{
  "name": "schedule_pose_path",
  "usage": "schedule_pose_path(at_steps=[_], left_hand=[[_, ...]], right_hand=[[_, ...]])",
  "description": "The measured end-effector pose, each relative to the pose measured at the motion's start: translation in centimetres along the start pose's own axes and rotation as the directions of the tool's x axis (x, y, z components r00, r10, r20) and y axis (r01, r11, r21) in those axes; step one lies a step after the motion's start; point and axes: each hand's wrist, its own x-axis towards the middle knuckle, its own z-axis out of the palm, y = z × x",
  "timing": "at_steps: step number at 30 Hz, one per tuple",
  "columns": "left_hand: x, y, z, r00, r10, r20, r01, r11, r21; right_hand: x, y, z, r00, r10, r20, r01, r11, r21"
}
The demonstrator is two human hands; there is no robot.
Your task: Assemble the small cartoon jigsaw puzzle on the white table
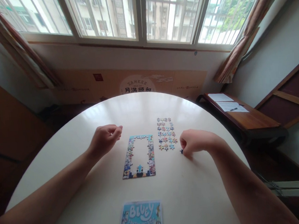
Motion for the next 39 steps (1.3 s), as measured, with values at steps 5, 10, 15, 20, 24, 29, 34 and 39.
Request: schedule_pose_path(at_steps=[5,10,15,20,24,29,34,39], left_hand=[[-0.1,0.1,0.0,0.996,0.073,0.05,-0.073,0.997,-0.012],[-0.2,1.4,-1.0,0.947,0.161,0.279,-0.138,0.985,-0.103],[-0.4,2.9,-1.9,0.756,0.128,0.642,-0.001,0.981,-0.194],[-0.4,3.0,-2.3,0.622,0.167,0.765,0.053,0.966,-0.254],[-0.3,3.1,-2.3,0.586,0.181,0.79,0.059,0.963,-0.264],[-0.4,3.2,-2.1,0.553,0.183,0.813,0.06,0.964,-0.258],[-0.4,3.1,-1.7,0.507,0.179,0.843,0.058,0.969,-0.241],[-0.5,3.3,-1.6,0.496,0.167,0.852,0.068,0.971,-0.23]], right_hand=[[0.0,0.4,0.1,0.988,-0.126,0.089,0.122,0.991,0.052],[-0.6,-1.8,0.0,0.905,-0.425,0.017,0.406,0.876,0.261],[-0.1,-6.4,2.3,0.833,-0.481,-0.272,0.551,0.681,0.483],[0.7,-9.6,5.2,0.847,-0.416,-0.331,0.529,0.601,0.599],[0.9,-10.4,6.0,0.847,-0.411,-0.338,0.53,0.59,0.61],[1.2,-10.5,6.3,0.834,-0.433,-0.343,0.549,0.584,0.598],[1.5,-10.7,6.8,0.826,-0.423,-0.372,0.563,0.597,0.571],[1.5,-10.9,7.0,0.834,-0.399,-0.381,0.552,0.625,0.552]])
